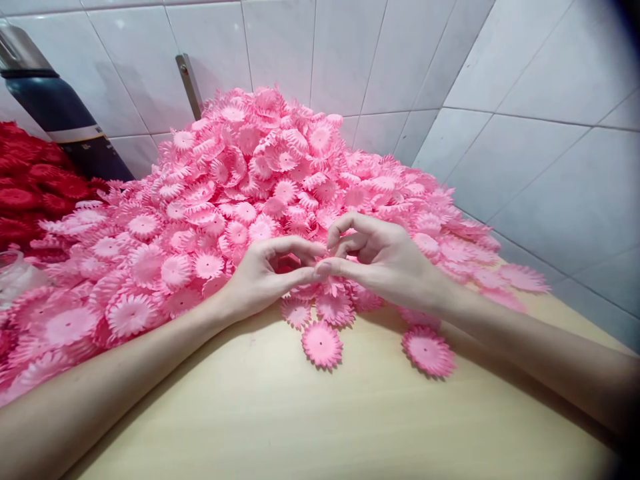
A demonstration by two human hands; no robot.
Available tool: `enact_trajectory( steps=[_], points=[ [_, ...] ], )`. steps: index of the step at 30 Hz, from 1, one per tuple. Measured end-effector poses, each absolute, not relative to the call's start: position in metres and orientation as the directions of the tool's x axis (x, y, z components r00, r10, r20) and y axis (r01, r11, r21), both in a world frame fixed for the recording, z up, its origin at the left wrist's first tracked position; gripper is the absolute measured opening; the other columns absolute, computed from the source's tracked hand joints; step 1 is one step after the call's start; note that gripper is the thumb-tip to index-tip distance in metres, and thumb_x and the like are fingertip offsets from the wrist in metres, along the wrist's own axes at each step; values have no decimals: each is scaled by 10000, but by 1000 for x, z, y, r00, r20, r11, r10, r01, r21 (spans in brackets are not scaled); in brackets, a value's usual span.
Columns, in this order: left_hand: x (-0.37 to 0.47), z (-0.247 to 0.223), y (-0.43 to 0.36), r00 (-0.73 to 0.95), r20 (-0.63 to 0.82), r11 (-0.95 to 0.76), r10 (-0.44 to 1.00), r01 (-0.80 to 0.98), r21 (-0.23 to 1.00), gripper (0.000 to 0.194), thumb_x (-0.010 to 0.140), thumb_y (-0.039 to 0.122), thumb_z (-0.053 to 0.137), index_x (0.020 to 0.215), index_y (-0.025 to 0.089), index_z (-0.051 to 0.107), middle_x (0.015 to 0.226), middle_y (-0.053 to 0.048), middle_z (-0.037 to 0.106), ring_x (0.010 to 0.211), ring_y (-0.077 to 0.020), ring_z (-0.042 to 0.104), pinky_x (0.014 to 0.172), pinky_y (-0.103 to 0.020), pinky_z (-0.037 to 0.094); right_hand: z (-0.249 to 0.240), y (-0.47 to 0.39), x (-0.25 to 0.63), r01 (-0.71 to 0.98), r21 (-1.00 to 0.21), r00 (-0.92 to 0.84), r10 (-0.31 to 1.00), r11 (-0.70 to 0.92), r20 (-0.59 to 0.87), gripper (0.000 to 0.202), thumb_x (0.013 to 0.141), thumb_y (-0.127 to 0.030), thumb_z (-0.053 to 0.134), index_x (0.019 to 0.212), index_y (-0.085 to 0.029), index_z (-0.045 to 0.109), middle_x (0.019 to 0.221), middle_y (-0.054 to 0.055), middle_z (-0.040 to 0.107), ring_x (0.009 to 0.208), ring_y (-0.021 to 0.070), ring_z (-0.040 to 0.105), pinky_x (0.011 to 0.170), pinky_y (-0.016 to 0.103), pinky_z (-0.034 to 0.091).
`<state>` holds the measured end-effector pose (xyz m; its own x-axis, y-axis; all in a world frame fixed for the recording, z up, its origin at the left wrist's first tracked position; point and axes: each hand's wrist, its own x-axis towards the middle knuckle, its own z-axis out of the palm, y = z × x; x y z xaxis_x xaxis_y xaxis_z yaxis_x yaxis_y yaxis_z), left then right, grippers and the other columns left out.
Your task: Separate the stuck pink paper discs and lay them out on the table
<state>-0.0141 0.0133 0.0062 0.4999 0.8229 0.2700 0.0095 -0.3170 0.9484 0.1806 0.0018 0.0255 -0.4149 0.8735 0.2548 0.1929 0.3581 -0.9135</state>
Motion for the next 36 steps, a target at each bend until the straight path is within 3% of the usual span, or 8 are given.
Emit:
enact_trajectory(
  steps=[3, 7, 11, 19, 23, 28, 31, 36],
  points=[
    [-15, 4, 16, 406, 330, -371, 852, 25, 928, 119, 739, 246, 728, 780, 139, 696, 779, -40, 697, 697, -119, 645, 645, -220, 538, 26, 4, 183, 180, -912, -398, 875, 369, 276, 218, 745, -267, 739, 841, -213, 551, 669, -17, 636, 616, 131, 601, 528, 247, 458],
    [-13, 1, 18, 293, 373, -387, 880, -10, 922, 145, 685, 220, 770, 720, 142, 653, 757, -21, 686, 701, -108, 632, 668, -218, 541, 28, 9, 185, 128, -927, -427, 864, 352, 269, 151, 754, -276, 726, 816, -197, 612, 771, 16, 667, 697, 137, 624, 623, 273, 510],
    [-10, 2, 18, 280, 395, -399, 875, -46, 916, 186, 673, 193, 774, 658, 136, 597, 773, -16, 660, 744, -101, 620, 710, -215, 535, 30, 10, 186, 144, -928, -351, 895, 343, 276, 220, 668, -281, 793, 771, -198, 618, 674, -4, 654, 611, 129, 622, 555, 260, 505],
    [-12, 4, 22, 146, 383, -384, 912, -24, 923, 194, 738, 226, 721, 687, 155, 548, 841, -12, 620, 809, -104, 599, 771, -231, 505, 26, 19, 191, 156, -913, -59, 926, 377, 372, 256, 676, -377, 784, 755, -214, 603, 654, 4, 636, 582, 136, 595, 549, 288, 498],
    [-13, 6, 22, 123, 393, -399, 911, 31, 916, 172, 744, 243, 717, 710, 151, 575, 911, -31, 633, 852, -119, 604, 787, -242, 502, 26, 24, 195, 299, -835, 45, 867, 462, 496, 241, 696, -405, 764, 724, -225, 606, 775, 30, 635, 692, 164, 589, 594, 314, 480],
    [-10, 8, 14, 255, 369, -394, 894, 50, 918, 145, 755, 248, 711, 791, 141, 620, 780, -20, 645, 711, -111, 617, 652, -220, 515, 31, 13, 191, 408, -713, -209, 818, 571, 535, 192, 709, -366, 762, 828, -246, 671, 932, 34, 669, 932, 216, 599, 825, 388, 485],
    [-10, 9, 12, 339, 371, -417, 865, 72, 906, 141, 740, 237, 723, 808, 134, 653, 769, -29, 657, 655, -111, 607, 592, -217, 503, 30, 4, 185, 351, -752, -376, 820, 557, 432, 243, 669, -292, 796, 887, -249, 699, 897, 17, 692, 853, 200, 622, 780, 376, 504],
    [-11, 10, 12, 366, 364, -422, 857, 92, 902, 145, 777, 266, 688, 863, 150, 683, 802, -37, 677, 681, -114, 611, 611, -215, 502, 28, 5, 185, 278, -814, -338, 845, 510, 414, 82, 733, -252, 743, 815, -247, 731, 790, 29, 703, 739, 195, 634, 678, 373, 513]
  ],
)
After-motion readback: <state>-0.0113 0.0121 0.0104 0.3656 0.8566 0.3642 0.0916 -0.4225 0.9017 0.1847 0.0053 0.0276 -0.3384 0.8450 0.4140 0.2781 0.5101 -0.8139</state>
